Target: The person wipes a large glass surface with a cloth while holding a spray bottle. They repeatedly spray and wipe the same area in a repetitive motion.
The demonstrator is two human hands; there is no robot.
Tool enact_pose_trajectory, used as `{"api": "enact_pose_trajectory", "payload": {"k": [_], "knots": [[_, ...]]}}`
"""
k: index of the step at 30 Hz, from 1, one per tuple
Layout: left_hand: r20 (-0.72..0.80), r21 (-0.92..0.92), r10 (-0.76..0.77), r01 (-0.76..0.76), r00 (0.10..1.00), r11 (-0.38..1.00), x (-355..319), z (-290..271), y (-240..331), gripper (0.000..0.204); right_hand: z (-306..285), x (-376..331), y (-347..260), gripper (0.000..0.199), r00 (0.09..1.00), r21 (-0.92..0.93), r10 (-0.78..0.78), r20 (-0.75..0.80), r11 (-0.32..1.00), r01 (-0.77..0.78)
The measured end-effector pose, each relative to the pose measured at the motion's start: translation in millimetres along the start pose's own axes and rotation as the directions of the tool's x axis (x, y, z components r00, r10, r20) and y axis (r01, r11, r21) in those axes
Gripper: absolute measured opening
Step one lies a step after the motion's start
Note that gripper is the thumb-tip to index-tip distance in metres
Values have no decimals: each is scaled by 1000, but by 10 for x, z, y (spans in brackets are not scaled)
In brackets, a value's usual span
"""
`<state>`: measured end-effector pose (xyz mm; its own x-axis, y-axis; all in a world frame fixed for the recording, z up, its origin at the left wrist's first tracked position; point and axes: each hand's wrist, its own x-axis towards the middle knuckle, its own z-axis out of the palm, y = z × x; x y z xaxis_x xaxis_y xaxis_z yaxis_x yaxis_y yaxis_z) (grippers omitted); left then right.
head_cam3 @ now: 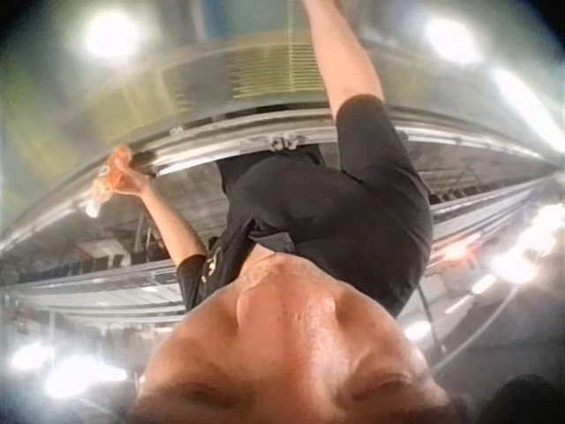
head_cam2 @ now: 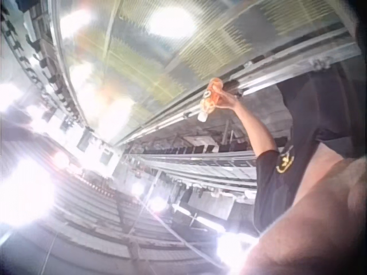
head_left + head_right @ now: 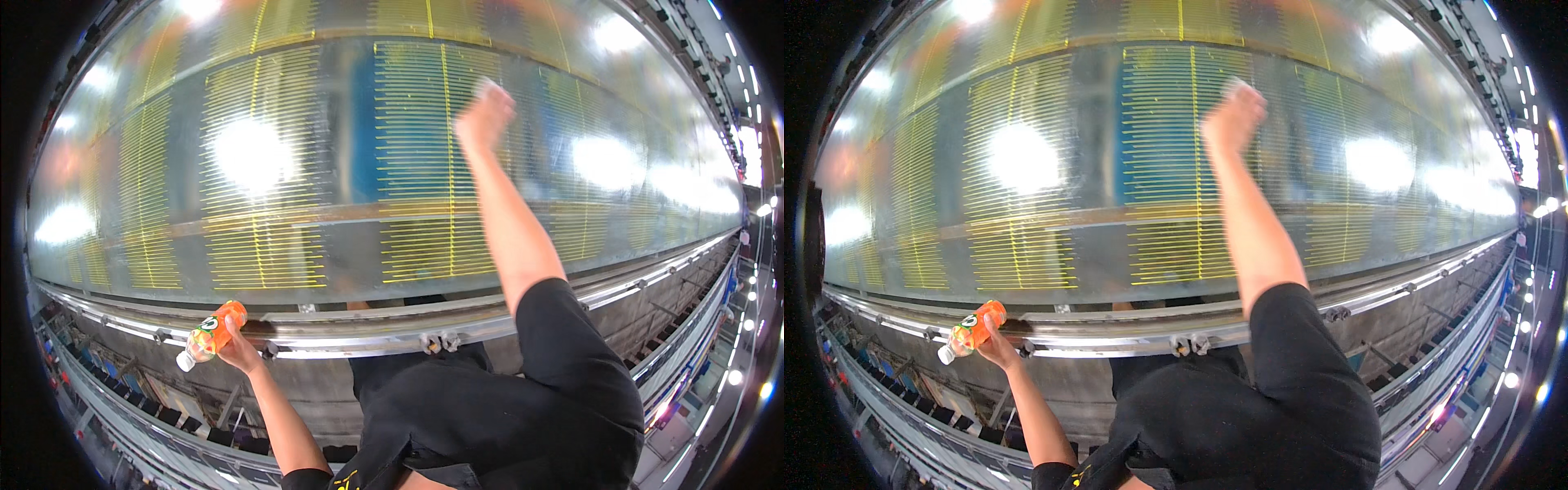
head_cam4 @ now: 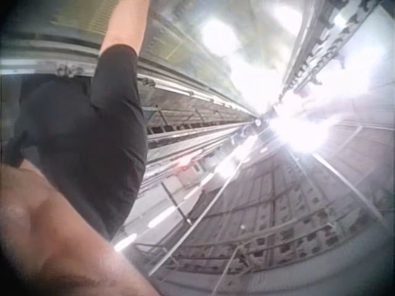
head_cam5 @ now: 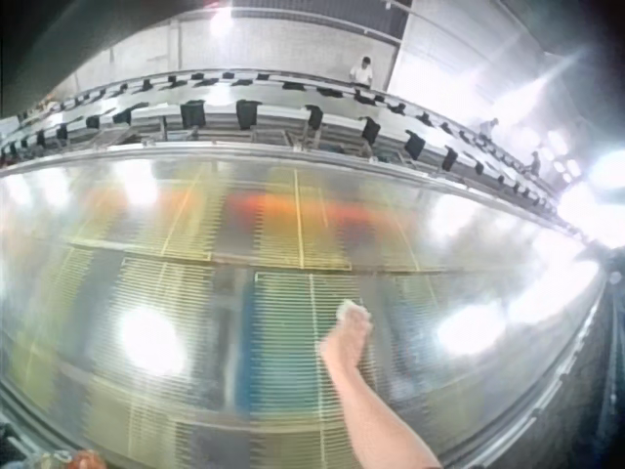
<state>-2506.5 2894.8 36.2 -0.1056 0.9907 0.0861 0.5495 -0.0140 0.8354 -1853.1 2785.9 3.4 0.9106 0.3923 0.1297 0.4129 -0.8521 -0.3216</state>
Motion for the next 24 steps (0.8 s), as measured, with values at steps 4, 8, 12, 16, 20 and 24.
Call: {"api": "enact_pose_trajectory", "payload": {"k": [4,8,12,16,20,24], "knots": [[53,-21,48,-47,997,999,-350,119,118,32,481,-911,-873,60,839,249,-539,-67,806,537],[146,178,72,-98,987,979,-541,-12,0,27,-188,-1524,-283,62,651,283,-710,269,704,652],[110,267,0,-29,994,963,-496,132,123,34,-177,-572,361,65,868,-52,-489,87,868,494],[81,204,99,-114,992,972,-415,156,-26,38,545,-161,-649,59,906,149,-412,-96,894,422],[-17,-80,-98,96,995,992,-423,177,182,39,422,-453,-542,56,689,260,-725,8,667,698],[28,104,26,-29,999,994,-422,129,131,38,-239,-32,665,56,911,-138,-388,140,903,406]]}}
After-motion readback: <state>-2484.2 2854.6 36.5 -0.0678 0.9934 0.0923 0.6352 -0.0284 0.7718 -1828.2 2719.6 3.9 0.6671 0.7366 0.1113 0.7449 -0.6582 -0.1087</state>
